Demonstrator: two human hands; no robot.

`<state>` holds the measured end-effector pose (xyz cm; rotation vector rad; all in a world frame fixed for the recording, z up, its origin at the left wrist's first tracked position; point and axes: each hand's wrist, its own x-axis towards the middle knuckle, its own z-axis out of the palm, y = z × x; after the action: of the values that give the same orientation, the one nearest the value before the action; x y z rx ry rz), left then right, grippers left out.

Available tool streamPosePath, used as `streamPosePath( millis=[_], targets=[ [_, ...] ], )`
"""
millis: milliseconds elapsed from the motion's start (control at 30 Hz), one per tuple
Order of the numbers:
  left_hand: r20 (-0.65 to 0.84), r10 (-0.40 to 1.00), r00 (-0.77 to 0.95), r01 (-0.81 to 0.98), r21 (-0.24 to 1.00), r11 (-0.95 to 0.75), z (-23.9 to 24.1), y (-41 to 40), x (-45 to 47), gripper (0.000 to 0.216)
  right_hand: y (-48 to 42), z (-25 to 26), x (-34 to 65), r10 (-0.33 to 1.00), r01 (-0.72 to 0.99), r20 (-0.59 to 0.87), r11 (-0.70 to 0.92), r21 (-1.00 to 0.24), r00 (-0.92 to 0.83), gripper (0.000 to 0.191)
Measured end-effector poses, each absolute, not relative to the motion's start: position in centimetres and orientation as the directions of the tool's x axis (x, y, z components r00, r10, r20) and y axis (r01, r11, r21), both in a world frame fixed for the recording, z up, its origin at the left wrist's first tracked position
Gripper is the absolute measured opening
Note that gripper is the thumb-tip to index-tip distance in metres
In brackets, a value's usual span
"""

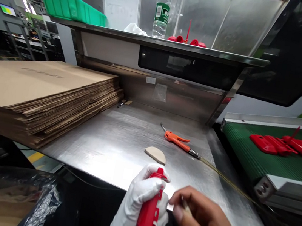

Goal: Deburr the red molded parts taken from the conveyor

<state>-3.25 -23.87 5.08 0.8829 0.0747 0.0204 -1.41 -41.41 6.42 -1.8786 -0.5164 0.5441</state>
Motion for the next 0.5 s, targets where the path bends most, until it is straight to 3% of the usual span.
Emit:
streamPosePath(
  millis=[67,167,333,400,500],
  targets=[
    [-0.048,0.069,0.996,-0.007,0.772,0.636,4.6,-23.6,-3.0,0.032,-42.5,3.9,1.4,0.459,0.33,0.038,-0.577,-0.747,0.888,0.033],
    [-0.004,0.092,0.996,-0.056,0.771,0.635,4.3,-23.3,-2.8,0.032,-43.5,0.4,5.3,0.389,0.413,0.155,-0.766,-0.492,0.908,0.038],
    [-0.027,0.226,0.974,-0.1,0.844,0.528,4.1,-23.5,-2.3,0.018,-43.1,-1.0,6.1,0.332,0.434,0.3,-0.804,-0.406,0.894,0.042],
    [-0.045,0.373,0.927,-0.12,0.905,0.407,4.0,-23.9,-2.4,0.014,-42.3,-0.5,4.2,0.321,0.469,0.366,-0.758,-0.453,0.873,0.048],
    [-0.004,0.632,0.775,-0.099,0.987,0.127,3.5,-24.6,-2.9,0.018,-40.2,-0.3,0.7,0.408,0.515,0.36,-0.38,-0.768,0.839,0.051]
  ],
)
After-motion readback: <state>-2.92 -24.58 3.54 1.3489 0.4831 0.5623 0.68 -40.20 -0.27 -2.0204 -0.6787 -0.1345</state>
